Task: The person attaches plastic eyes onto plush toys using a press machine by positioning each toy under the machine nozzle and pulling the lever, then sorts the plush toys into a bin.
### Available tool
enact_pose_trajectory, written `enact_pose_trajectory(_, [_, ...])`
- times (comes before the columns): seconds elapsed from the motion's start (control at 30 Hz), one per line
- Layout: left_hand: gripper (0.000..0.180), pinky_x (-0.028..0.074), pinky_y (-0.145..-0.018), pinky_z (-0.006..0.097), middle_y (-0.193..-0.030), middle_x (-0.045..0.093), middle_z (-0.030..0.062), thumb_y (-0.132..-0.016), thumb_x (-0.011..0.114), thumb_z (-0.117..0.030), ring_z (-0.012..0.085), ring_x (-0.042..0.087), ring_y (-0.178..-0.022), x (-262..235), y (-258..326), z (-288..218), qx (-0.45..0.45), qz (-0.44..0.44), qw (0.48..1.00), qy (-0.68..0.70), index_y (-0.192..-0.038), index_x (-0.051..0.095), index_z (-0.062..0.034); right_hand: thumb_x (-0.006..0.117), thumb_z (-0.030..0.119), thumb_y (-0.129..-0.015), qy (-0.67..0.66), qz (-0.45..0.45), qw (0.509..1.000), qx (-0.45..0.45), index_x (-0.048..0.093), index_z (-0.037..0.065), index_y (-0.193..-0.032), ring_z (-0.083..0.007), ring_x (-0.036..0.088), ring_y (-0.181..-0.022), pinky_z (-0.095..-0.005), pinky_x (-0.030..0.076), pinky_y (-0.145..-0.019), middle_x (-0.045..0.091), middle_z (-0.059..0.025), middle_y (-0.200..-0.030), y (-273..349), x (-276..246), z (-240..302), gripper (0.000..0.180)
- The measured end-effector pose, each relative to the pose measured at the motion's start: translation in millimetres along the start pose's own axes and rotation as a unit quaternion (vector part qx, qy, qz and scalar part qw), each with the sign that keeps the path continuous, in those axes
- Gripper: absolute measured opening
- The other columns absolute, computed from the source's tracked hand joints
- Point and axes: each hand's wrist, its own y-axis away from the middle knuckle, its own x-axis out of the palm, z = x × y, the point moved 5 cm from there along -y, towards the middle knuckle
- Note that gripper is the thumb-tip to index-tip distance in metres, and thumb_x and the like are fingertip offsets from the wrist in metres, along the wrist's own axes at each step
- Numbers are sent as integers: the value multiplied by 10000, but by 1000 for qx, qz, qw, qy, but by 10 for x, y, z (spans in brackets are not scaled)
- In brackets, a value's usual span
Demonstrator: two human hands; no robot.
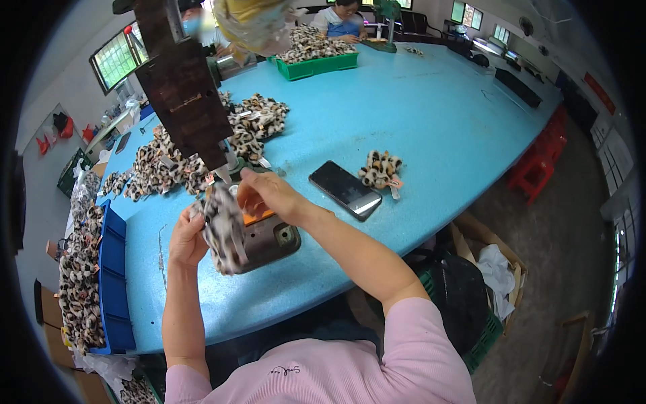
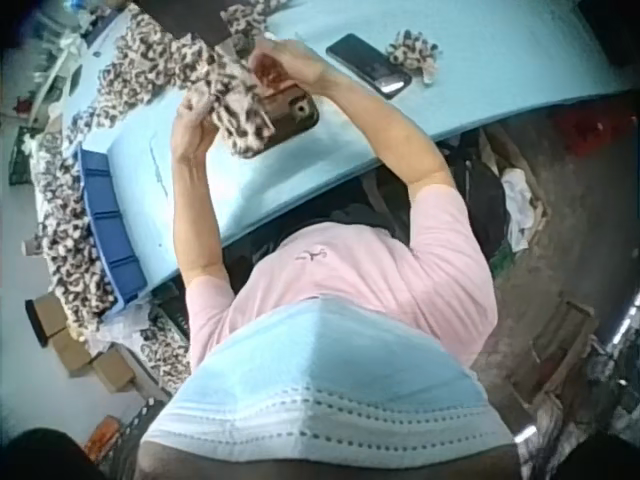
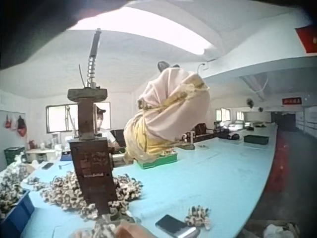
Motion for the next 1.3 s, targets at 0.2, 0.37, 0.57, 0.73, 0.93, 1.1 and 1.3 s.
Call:
enact_pose_trajectory(0.2, [100,391,-523,199,-670,551,-4,-647,541,32,58,486,-573,-9,71,136,-3,-86,947,-309,-728,544,-25,570,234,-837,-30,74,994,72,574,43,-834,-39,501,-574,-173,412,-503,548,22,-709,98,64,-616,190])
enact_pose_trajectory(0.37, [110,387,-544,198,-671,485,-19,-646,553,-1,60,465,-598,-209,87,367,-68,-142,948,-276,-706,480,-57,591,90,-802,-111,48,991,57,559,18,-861,-69,552,-623,-188,453,-520,578,-21,-739,138,-37,-501,98])
enact_pose_trajectory(0.57, [132,457,-606,233,-753,556,26,-722,565,-31,108,544,-656,-392,-239,348,-3,-100,993,-66,-828,496,-69,600,28,-761,176,-137,969,-105,582,-13,-792,-89,553,-663,-214,442,-613,607,-31,-742,-219,-203,-322,54])
enact_pose_trajectory(0.73, [123,528,-633,316,-868,610,77,-803,528,-38,171,619,-739,-388,-353,312,-30,-117,983,141,-923,521,-16,608,31,-727,275,-209,924,-163,592,-11,-731,-86,537,-614,-228,436,-584,596,-44,-661,-444,-295,-310,45])
enact_pose_trajectory(0.93, [147,533,-667,358,-872,607,90,-799,561,-25,177,613,-742,-520,-504,345,-40,-91,995,25,-945,551,-15,552,-29,-745,133,-134,982,-24,596,-9,-749,-87,525,-587,-222,432,-532,592,-39,-691,-672,-429,-433,48])
enact_pose_trajectory(1.1, [54,536,-582,295,-787,596,71,-793,578,-26,147,604,-676,-629,-555,482,-43,-149,986,54,-840,553,-23,555,-35,-751,55,-99,993,22,583,1,-748,-76,518,-552,-204,425,-486,581,-38,-676,-688,-476,-516,46])
enact_pose_trajectory(1.3, [48,525,-523,268,-713,569,40,-779,594,-32,115,576,-601,-685,-571,459,-40,-183,982,-12,-782,546,-35,565,-17,-767,82,-86,992,35,568,17,-745,-65,526,-545,-202,431,-460,575,-28,-655,-735,-431,-495,41])
